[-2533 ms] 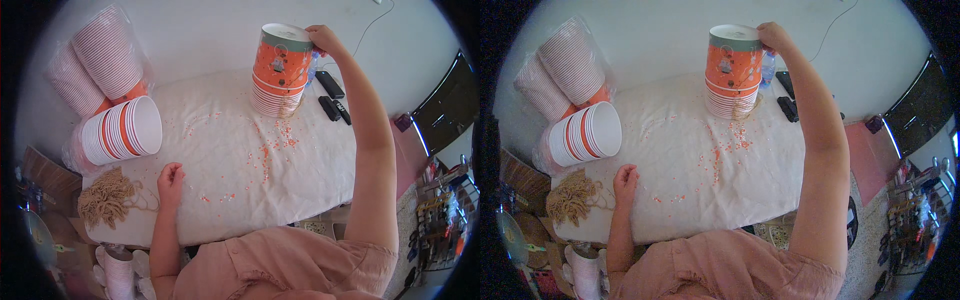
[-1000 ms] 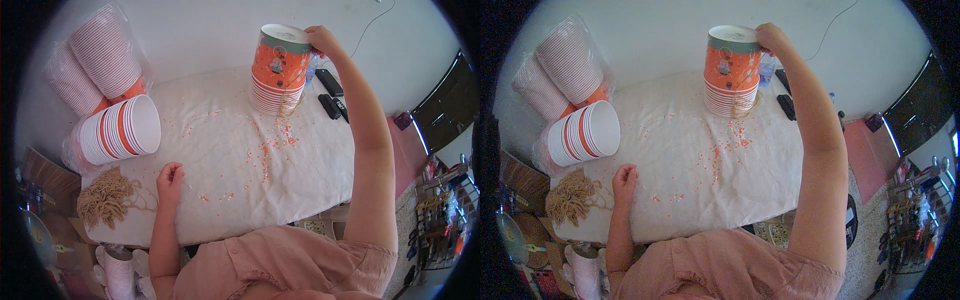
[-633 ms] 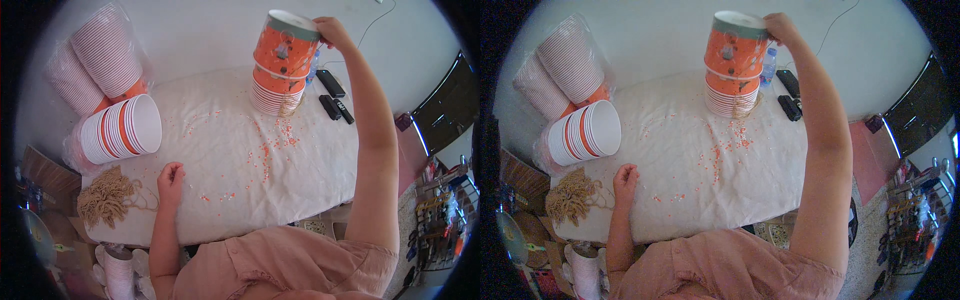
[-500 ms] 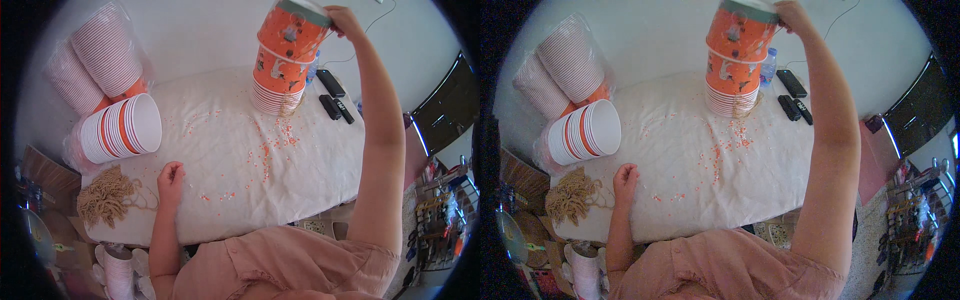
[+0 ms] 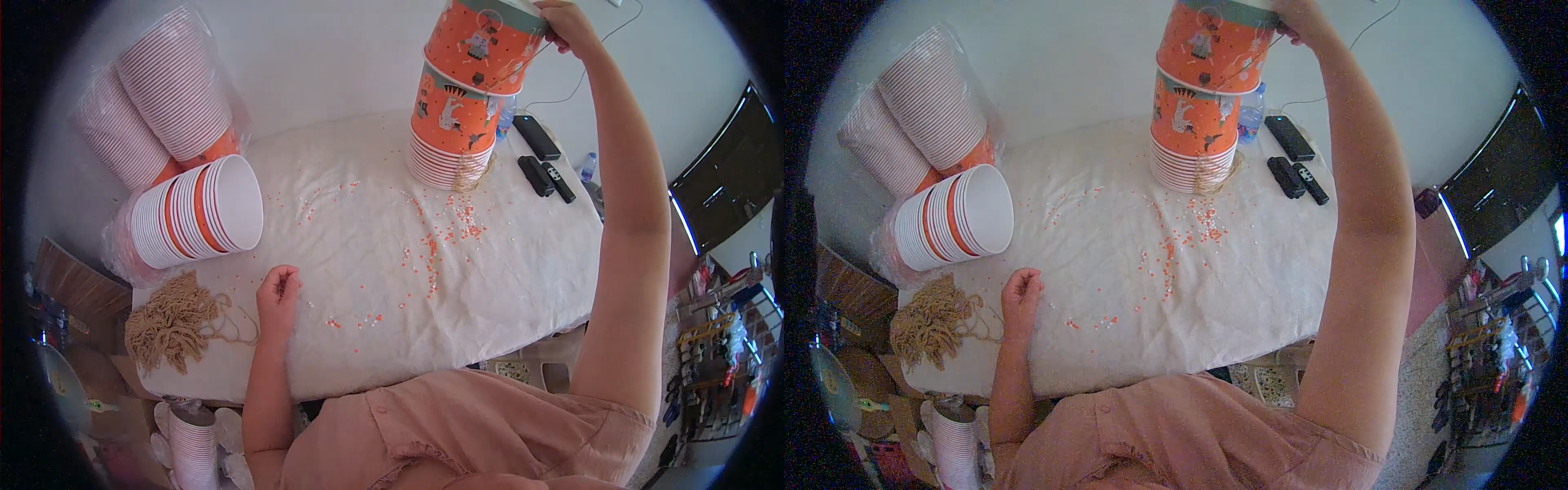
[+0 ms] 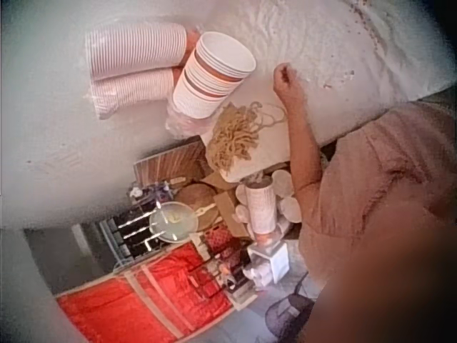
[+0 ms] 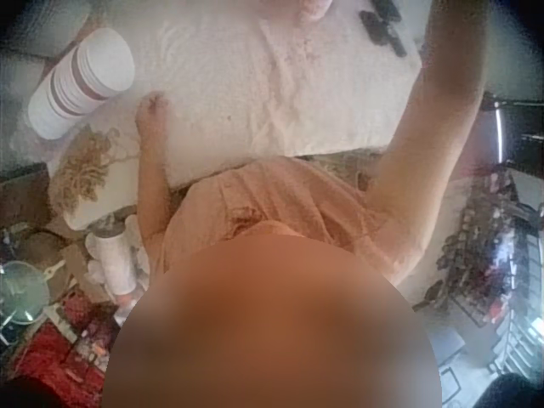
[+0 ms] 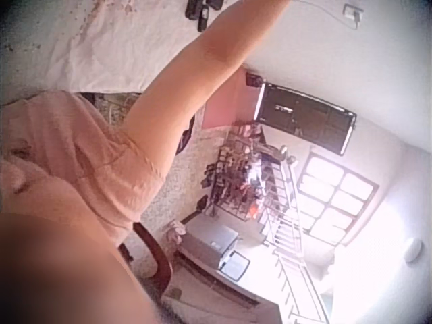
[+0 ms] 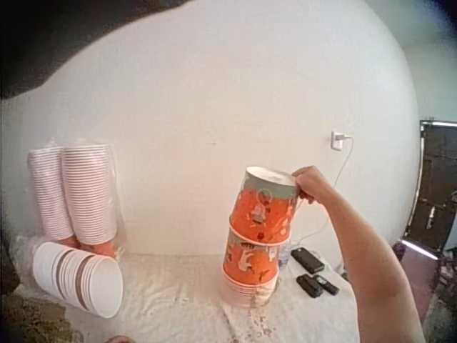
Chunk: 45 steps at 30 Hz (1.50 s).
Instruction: Attaching a string handle to a paper bucket by threading and knotting.
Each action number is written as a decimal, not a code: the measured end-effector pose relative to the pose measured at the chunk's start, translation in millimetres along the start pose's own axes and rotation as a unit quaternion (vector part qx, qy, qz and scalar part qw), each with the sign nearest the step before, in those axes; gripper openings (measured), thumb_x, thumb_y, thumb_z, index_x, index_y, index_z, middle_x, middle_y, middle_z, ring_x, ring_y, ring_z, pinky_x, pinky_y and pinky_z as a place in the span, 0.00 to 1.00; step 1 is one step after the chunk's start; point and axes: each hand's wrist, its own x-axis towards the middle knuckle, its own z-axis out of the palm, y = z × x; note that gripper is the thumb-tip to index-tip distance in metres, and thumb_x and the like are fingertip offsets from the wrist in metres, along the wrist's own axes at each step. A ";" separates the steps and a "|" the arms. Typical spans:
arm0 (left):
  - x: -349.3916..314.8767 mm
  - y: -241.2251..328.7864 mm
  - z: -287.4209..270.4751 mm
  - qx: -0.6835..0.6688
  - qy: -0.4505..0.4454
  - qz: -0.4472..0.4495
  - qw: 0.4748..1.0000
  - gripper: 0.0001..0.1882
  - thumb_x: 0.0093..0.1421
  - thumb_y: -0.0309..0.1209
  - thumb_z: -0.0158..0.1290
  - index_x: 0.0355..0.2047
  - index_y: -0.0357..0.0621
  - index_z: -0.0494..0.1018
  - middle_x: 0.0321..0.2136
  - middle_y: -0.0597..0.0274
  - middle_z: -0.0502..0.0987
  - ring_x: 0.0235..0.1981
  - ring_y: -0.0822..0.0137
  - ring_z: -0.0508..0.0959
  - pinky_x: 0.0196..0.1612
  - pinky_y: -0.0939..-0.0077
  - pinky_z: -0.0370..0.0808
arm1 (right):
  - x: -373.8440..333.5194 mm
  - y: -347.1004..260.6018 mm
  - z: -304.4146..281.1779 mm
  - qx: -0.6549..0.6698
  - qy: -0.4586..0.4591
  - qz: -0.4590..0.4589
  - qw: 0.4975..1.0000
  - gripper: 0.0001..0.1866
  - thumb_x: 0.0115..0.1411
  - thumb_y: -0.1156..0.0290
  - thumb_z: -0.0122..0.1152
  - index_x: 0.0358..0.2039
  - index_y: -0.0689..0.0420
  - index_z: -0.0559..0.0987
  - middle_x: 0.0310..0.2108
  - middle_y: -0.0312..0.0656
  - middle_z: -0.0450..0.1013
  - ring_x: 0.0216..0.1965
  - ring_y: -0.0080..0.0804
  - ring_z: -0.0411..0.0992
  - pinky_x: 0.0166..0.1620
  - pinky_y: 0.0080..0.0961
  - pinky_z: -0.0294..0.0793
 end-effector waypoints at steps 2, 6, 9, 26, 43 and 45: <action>1.9 -1.7 1.7 -0.004 -0.004 0.004 1.000 0.04 0.61 0.24 0.51 0.36 0.37 0.74 0.27 0.70 0.73 0.28 0.79 0.72 0.34 0.85 0.70 | 1.3 8.8 5.5 -0.016 -0.001 0.026 1.000 0.14 0.50 0.69 0.52 0.32 0.58 0.84 0.13 0.39 0.70 0.09 0.25 0.64 0.10 0.27 0.65; -2.0 -5.3 -3.3 -0.009 0.006 -0.008 1.000 0.05 0.62 0.24 0.51 0.36 0.38 0.74 0.27 0.70 0.73 0.28 0.79 0.72 0.34 0.84 0.70 | -11.9 12.8 41.5 -0.062 -0.077 -0.011 0.995 0.19 0.53 0.70 0.45 0.42 0.54 0.81 0.13 0.35 0.67 0.10 0.19 0.61 0.12 0.21 0.62; 1.0 -8.1 -0.8 -0.014 0.001 0.003 1.000 0.05 0.62 0.24 0.51 0.37 0.37 0.74 0.27 0.70 0.73 0.28 0.79 0.72 0.35 0.84 0.70 | -22.3 19.4 57.1 -0.128 -0.102 0.021 0.986 0.18 0.53 0.72 0.44 0.39 0.55 0.81 0.13 0.38 0.68 0.09 0.22 0.63 0.12 0.25 0.64; 0.8 -5.6 -2.1 0.012 -0.008 0.008 1.000 0.05 0.62 0.23 0.50 0.37 0.37 0.73 0.27 0.69 0.73 0.29 0.78 0.72 0.35 0.83 0.70 | -49.9 26.5 79.1 -0.136 -0.099 0.060 0.984 0.17 0.53 0.74 0.43 0.37 0.54 0.81 0.16 0.43 0.73 0.13 0.34 0.71 0.18 0.32 0.73; 0.3 -5.8 -2.3 0.032 -0.008 0.014 0.999 0.05 0.62 0.25 0.51 0.37 0.37 0.74 0.27 0.68 0.74 0.28 0.78 0.72 0.34 0.83 0.70 | -50.9 38.2 84.8 -0.160 -0.105 0.081 0.978 0.18 0.54 0.71 0.43 0.40 0.52 0.80 0.19 0.41 0.75 0.17 0.30 0.72 0.20 0.30 0.75; 0.6 -6.8 -3.0 0.032 -0.009 0.015 0.999 0.05 0.62 0.25 0.51 0.37 0.37 0.74 0.27 0.68 0.74 0.28 0.78 0.72 0.34 0.83 0.70 | -51.7 40.1 85.9 -0.145 -0.114 0.071 0.980 0.17 0.54 0.71 0.42 0.39 0.53 0.80 0.19 0.41 0.74 0.17 0.30 0.72 0.20 0.30 0.74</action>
